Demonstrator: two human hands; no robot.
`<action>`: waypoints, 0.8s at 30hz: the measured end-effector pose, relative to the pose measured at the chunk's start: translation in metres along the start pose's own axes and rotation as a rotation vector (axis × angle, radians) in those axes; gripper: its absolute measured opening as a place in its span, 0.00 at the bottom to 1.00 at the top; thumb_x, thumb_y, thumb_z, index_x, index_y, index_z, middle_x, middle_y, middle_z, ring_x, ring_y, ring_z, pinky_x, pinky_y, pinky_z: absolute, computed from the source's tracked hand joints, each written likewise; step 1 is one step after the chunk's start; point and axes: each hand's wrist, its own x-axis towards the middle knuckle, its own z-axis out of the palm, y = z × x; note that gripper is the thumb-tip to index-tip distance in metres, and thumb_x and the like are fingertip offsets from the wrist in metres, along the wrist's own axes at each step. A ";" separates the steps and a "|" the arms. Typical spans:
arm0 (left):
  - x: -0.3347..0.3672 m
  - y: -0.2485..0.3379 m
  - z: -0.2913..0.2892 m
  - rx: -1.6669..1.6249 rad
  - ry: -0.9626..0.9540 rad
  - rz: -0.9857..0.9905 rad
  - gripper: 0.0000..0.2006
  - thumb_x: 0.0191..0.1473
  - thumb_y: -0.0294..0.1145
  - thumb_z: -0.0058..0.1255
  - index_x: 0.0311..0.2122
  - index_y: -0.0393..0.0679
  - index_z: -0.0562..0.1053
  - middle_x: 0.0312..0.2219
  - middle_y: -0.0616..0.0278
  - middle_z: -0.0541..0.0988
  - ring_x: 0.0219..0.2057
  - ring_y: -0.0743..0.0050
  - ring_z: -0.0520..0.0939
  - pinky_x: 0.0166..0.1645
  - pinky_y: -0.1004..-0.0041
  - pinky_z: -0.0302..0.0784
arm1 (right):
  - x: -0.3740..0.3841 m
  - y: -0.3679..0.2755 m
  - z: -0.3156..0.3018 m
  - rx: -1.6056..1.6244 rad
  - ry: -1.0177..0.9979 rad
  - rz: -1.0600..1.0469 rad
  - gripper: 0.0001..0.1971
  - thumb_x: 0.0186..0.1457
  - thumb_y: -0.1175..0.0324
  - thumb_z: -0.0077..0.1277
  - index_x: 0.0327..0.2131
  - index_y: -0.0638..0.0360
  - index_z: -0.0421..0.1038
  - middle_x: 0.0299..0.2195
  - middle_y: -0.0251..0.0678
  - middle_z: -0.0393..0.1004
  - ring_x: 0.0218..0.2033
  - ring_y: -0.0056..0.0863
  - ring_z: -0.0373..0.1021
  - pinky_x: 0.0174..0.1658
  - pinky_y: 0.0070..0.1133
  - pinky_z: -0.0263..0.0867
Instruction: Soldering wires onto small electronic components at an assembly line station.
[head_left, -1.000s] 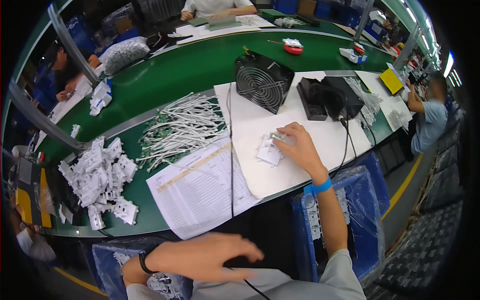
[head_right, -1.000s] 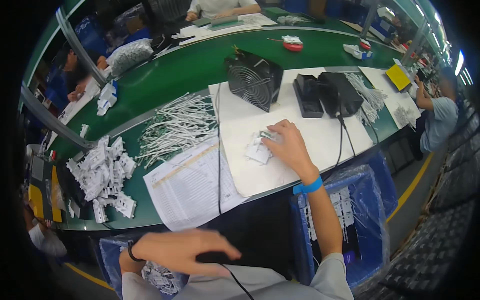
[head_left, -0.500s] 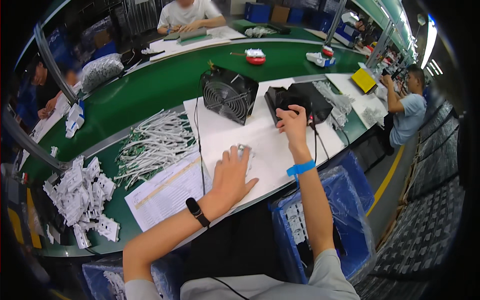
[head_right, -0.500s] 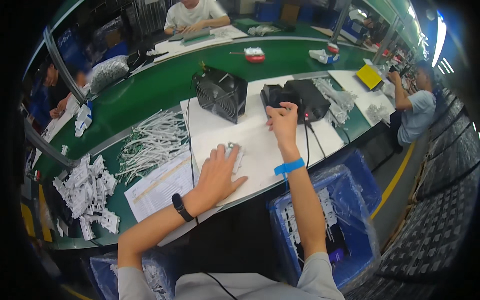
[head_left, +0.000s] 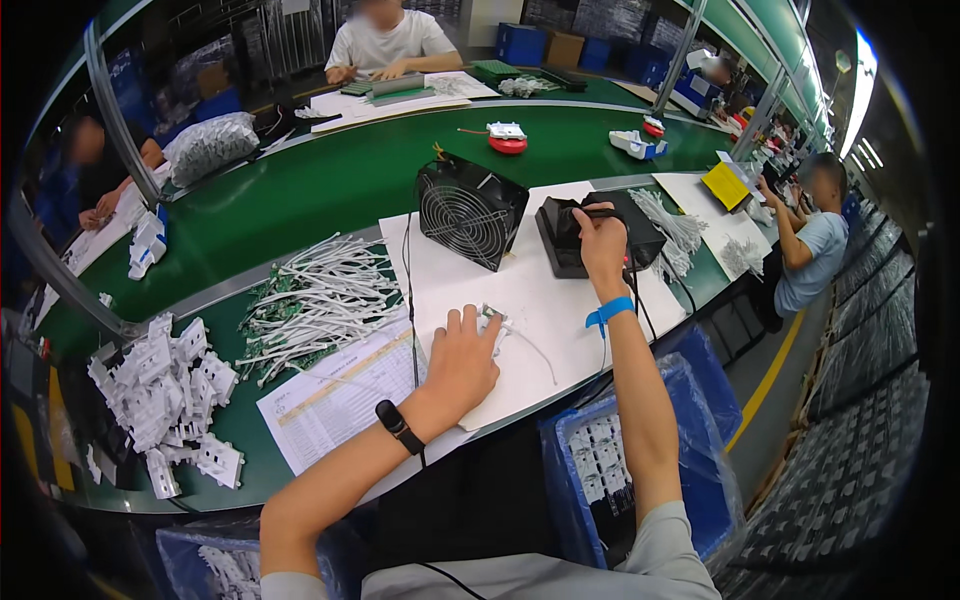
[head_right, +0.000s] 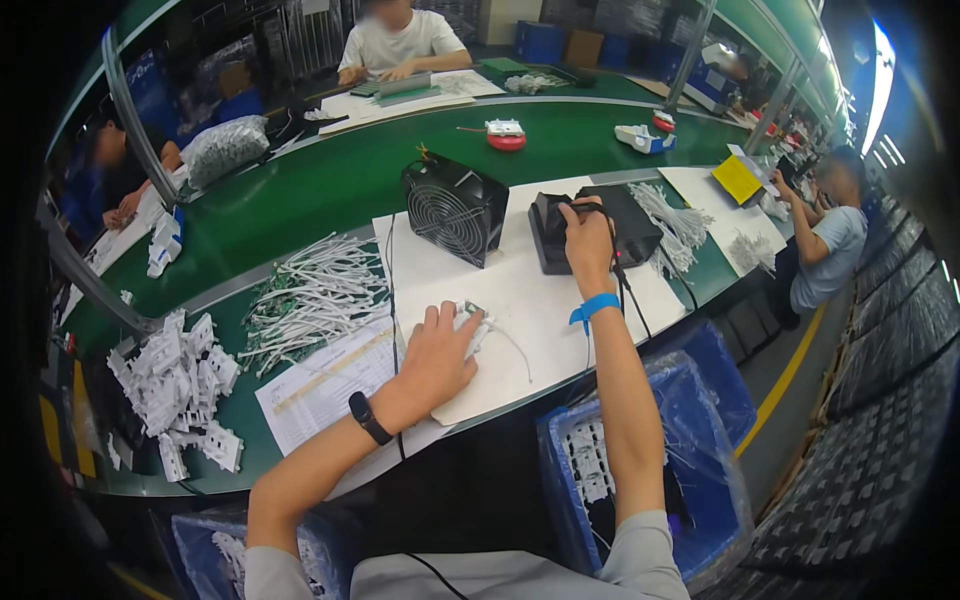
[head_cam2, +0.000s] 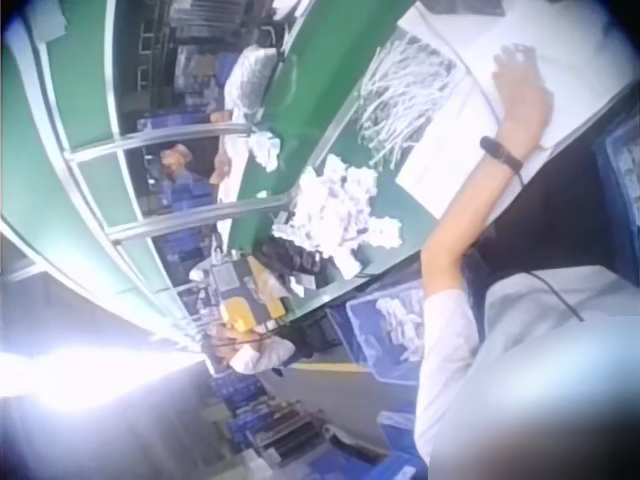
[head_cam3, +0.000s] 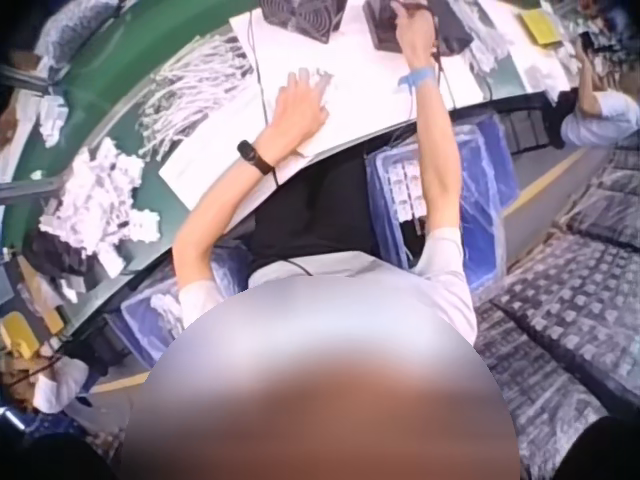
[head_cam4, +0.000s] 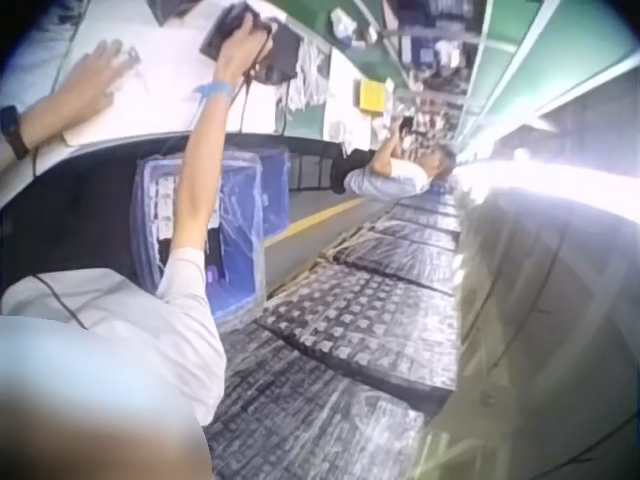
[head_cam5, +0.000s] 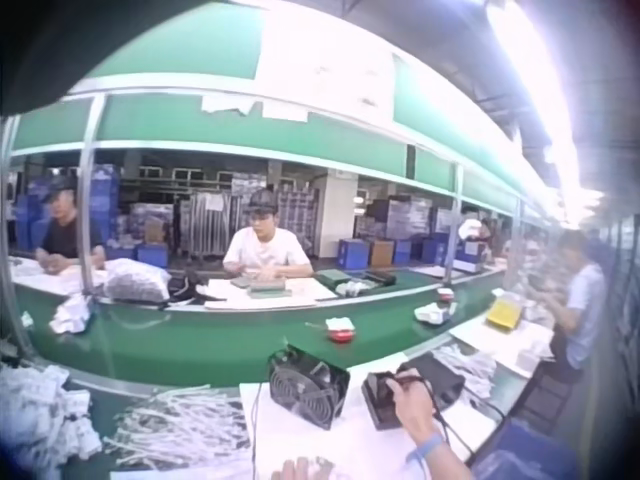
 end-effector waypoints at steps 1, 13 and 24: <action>0.001 -0.002 -0.001 -0.004 -0.011 0.004 0.31 0.46 0.31 0.59 0.59 0.41 0.70 0.48 0.44 0.68 0.48 0.47 0.70 0.47 0.57 0.73 | -0.001 0.000 0.002 -0.008 0.020 0.030 0.10 0.58 0.67 0.60 0.33 0.65 0.74 0.17 0.35 0.74 0.20 0.22 0.73 0.26 0.22 0.66; 0.003 -0.011 -0.012 -0.071 -0.042 0.029 0.30 0.48 0.35 0.61 0.59 0.44 0.71 0.49 0.46 0.69 0.49 0.48 0.70 0.49 0.56 0.72 | -0.015 0.003 0.016 0.051 0.155 0.009 0.11 0.61 0.67 0.58 0.37 0.68 0.76 0.23 0.40 0.78 0.24 0.26 0.74 0.30 0.24 0.67; 0.032 0.015 0.006 0.047 0.164 -0.138 0.18 0.49 0.41 0.63 0.42 0.41 0.76 0.38 0.54 0.75 0.41 0.54 0.75 0.42 0.58 0.70 | -0.023 0.014 0.017 0.054 0.190 -0.027 0.12 0.62 0.63 0.55 0.39 0.64 0.77 0.25 0.43 0.78 0.26 0.38 0.75 0.33 0.30 0.68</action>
